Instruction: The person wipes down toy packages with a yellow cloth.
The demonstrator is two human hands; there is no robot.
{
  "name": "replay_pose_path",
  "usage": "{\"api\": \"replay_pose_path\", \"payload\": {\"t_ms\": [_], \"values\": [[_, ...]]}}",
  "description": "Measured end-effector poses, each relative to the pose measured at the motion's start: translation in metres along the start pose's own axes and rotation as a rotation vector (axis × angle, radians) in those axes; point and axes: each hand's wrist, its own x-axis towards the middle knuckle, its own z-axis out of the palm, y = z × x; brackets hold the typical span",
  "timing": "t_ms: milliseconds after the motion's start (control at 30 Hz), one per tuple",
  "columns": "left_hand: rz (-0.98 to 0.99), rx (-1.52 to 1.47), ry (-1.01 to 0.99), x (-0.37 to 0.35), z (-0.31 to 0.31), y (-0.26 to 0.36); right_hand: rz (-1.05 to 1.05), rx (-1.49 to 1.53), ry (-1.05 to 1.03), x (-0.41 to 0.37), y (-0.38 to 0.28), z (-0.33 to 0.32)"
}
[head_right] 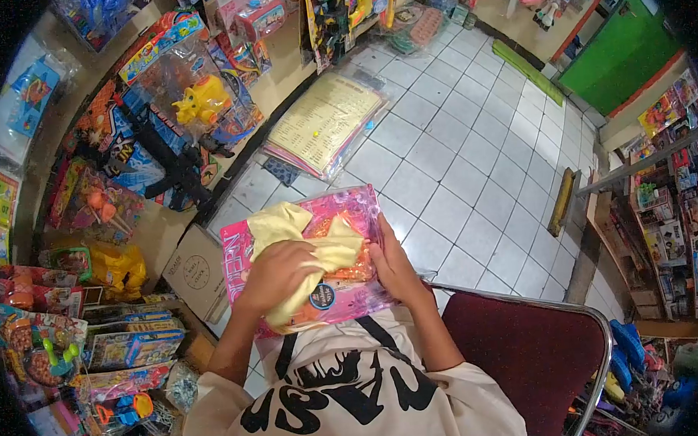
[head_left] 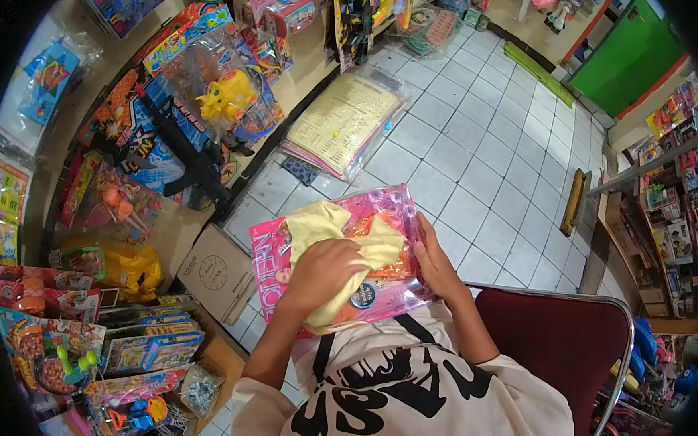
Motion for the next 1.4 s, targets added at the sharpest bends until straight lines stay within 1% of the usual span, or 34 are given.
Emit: {"api": "replay_pose_path", "payload": {"t_ms": [33,67,167,233,333,433,533,633,700,733,767,867,933,1033,1100,1133,1167,1233,1333,1400], "values": [[-0.077,-0.083,0.027,-0.003,-0.010,0.003,0.002,0.044,0.013,-0.001,0.002,0.000],[-0.234,-0.215,0.132,-0.008,-0.018,0.006,0.005,0.058,0.013,-0.001,0.002,-0.001],[-0.273,-0.476,0.419,-0.022,-0.045,0.001,0.006,0.044,0.003,0.001,0.004,-0.002],[-0.269,-0.424,0.565,-0.030,-0.067,0.001,0.014,0.041,-0.013,0.003,0.002,-0.001],[-0.254,-0.282,0.693,-0.039,-0.099,0.003,0.011,0.033,-0.024,0.005,0.002,0.000],[-0.316,-0.326,0.772,-0.051,-0.120,0.010,0.011,0.042,-0.022,0.005,0.001,0.001],[-0.481,-0.474,0.930,-0.058,-0.146,0.022,0.015,0.042,-0.018,0.005,0.000,0.000],[-0.670,-0.356,1.039,-0.077,-0.174,0.006,0.018,0.061,-0.019,0.006,0.003,0.000],[-0.626,-0.425,1.354,-0.074,-0.191,0.008,0.015,0.070,-0.017,0.007,0.004,0.001],[-0.596,-0.523,1.355,-0.080,-0.207,0.006,0.013,0.068,-0.017,0.007,0.003,0.001],[-0.573,-0.449,1.421,-0.082,-0.213,0.011,0.012,0.067,-0.016,0.006,0.002,0.001],[-0.511,-0.526,1.433,-0.078,-0.236,0.033,0.005,0.080,-0.008,0.007,0.013,0.003],[-0.479,-0.522,1.448,-0.054,-0.236,0.057,0.000,0.076,-0.007,0.006,0.014,0.003],[-0.338,-0.530,1.333,-0.024,-0.222,0.071,-0.010,0.065,-0.008,0.006,0.015,0.003],[-0.326,-0.480,1.321,0.007,-0.210,0.084,-0.003,0.050,-0.011,0.006,0.014,0.002],[-0.322,-0.455,1.317,0.018,-0.208,0.086,0.005,0.041,-0.013,0.006,0.013,0.002],[-0.236,-0.441,1.243,0.022,-0.211,0.076,0.014,0.031,-0.017,0.006,0.011,0.001],[-0.174,-0.297,1.157,0.033,-0.224,0.069,-0.003,0.020,-0.018,0.006,0.011,0.001],[-0.190,-0.084,1.132,0.039,-0.245,0.056,-0.012,0.039,-0.016,0.006,0.010,0.001],[-0.331,0.044,1.126,0.040,-0.237,0.063,-0.012,0.050,-0.017,0.006,0.010,0.002]]}}
